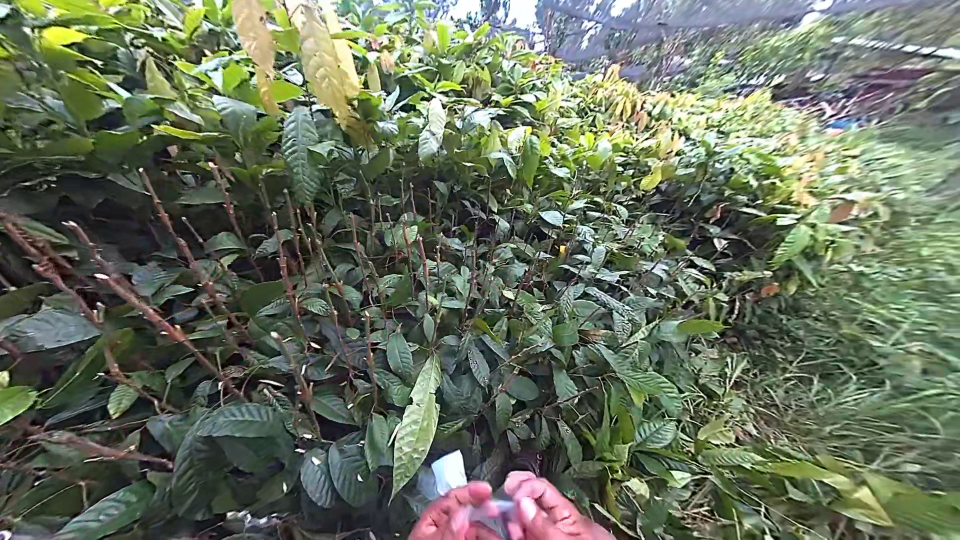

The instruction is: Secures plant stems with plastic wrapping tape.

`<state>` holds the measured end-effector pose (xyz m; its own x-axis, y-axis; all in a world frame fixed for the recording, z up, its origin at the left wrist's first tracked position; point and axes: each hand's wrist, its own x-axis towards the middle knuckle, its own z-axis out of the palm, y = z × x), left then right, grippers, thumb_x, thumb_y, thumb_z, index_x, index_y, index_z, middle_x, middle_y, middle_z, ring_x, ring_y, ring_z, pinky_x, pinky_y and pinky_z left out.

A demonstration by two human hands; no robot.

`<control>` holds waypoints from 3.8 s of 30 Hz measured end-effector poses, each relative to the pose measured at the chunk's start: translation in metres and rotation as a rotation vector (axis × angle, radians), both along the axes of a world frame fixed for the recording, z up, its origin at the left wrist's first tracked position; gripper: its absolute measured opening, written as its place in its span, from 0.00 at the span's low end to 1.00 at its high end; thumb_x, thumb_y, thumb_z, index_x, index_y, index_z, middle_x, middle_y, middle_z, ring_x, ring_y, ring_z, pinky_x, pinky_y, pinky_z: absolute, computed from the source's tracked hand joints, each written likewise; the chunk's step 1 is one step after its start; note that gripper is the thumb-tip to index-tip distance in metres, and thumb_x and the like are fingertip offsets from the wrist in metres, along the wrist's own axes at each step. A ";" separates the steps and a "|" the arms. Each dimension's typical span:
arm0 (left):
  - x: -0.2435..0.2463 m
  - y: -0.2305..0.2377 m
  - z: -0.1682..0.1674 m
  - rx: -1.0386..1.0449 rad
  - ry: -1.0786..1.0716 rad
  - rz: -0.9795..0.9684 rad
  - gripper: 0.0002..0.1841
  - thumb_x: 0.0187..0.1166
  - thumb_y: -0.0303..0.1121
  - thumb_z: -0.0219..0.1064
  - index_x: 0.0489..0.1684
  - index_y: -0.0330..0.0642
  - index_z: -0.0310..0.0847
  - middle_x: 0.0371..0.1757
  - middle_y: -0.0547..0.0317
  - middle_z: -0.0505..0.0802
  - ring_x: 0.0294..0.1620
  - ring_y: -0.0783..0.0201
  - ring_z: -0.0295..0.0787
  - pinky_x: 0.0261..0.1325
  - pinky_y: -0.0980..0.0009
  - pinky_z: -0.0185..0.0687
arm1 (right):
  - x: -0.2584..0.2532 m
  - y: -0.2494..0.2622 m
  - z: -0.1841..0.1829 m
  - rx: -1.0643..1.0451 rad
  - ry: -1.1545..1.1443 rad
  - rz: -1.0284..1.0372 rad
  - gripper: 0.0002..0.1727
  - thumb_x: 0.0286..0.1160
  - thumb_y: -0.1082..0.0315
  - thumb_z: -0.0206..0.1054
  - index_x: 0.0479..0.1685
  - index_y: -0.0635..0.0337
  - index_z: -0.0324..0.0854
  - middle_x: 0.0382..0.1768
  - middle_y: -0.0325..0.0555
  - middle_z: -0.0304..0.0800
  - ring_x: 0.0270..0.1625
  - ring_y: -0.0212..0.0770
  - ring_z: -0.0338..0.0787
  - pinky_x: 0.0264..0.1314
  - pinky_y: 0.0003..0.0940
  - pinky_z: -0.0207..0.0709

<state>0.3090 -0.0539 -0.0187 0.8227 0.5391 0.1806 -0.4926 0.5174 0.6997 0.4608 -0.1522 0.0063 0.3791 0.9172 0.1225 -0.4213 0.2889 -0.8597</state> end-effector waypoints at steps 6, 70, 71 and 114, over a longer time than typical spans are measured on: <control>0.039 0.043 -0.003 -0.103 0.568 0.458 0.14 0.87 0.21 0.49 0.61 0.27 0.79 0.48 0.46 0.94 0.44 0.57 0.96 0.50 0.63 0.94 | 0.074 -0.029 0.016 -0.088 0.362 -0.391 0.19 0.96 0.66 0.39 0.47 0.49 0.79 0.39 0.40 0.95 0.37 0.35 0.95 0.42 0.30 0.90; 0.100 0.128 -0.091 0.654 0.807 0.342 0.09 0.76 0.30 0.70 0.46 0.34 0.91 0.39 0.53 0.97 0.41 0.62 0.95 0.54 0.61 0.91 | 0.050 0.128 0.034 -0.633 -1.571 0.734 0.15 0.84 0.67 0.63 0.63 0.59 0.86 0.50 0.60 0.94 0.55 0.62 0.93 0.60 0.66 0.82; 0.101 0.121 -0.087 0.832 0.833 0.285 0.13 0.76 0.33 0.68 0.50 0.34 0.91 0.46 0.48 0.96 0.50 0.56 0.94 0.63 0.53 0.87 | 0.059 0.138 0.039 -0.597 -1.451 0.678 0.16 0.81 0.67 0.66 0.63 0.59 0.87 0.52 0.57 0.94 0.56 0.56 0.93 0.64 0.61 0.83; 0.095 0.133 -0.064 0.946 0.861 0.299 0.13 0.83 0.38 0.66 0.55 0.42 0.90 0.45 0.53 0.96 0.43 0.60 0.95 0.56 0.56 0.89 | 0.097 0.107 0.051 -0.673 -1.413 0.649 0.21 0.83 0.66 0.64 0.74 0.49 0.84 0.46 0.56 0.93 0.46 0.54 0.92 0.57 0.58 0.82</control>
<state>0.4040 0.0786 -0.0831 0.7351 0.6746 0.0674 0.2812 -0.3938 0.8751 0.5575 -0.0447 0.0575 -0.1091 0.8929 -0.4369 0.8333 -0.1575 -0.5299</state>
